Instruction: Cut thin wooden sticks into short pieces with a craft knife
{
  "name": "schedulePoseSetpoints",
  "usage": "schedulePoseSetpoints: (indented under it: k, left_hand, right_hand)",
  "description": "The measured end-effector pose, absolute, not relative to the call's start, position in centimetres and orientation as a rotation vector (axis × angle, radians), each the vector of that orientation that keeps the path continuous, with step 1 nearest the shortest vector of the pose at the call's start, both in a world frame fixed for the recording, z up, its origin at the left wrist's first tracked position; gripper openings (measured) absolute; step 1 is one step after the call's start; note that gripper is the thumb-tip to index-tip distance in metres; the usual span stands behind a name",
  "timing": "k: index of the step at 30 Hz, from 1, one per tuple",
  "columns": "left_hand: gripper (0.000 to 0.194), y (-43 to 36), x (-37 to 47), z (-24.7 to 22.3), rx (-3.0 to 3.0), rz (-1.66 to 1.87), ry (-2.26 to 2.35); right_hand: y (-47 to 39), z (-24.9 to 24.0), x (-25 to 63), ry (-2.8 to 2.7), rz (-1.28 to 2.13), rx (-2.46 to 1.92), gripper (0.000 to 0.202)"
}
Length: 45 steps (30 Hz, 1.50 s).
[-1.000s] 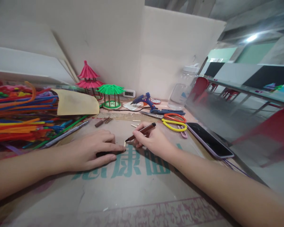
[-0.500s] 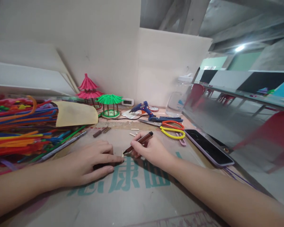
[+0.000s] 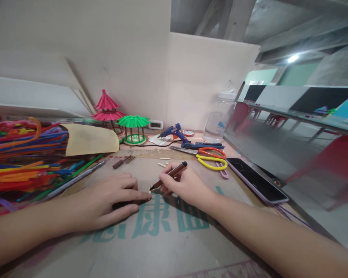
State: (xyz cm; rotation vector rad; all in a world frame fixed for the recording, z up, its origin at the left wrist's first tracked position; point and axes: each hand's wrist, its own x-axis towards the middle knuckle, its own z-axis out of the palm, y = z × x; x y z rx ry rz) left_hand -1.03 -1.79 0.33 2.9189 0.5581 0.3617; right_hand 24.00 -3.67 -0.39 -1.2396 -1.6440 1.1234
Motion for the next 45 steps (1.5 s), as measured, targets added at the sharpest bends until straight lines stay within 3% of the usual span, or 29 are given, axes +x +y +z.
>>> schedulePoseSetpoints:
  k: [11,17,45]
  left_hand:
    - [0.031,-1.81,-1.02,0.09,2.898,0.43,0.584]
    - [0.044,-1.68,-0.99,-0.11,2.826,0.444,0.736]
    - [0.04,-1.52,-0.74,0.09,2.775,0.372,0.736]
  right_hand:
    - [-3.74,-0.17,24.07,-1.654,1.154,-1.255,0.02]
    - [-3.79,-0.16,24.1,-1.642,1.162,-1.258,0.022]
    - [-4.08,-0.11,24.23,-1.684,1.228,-1.242,0.026]
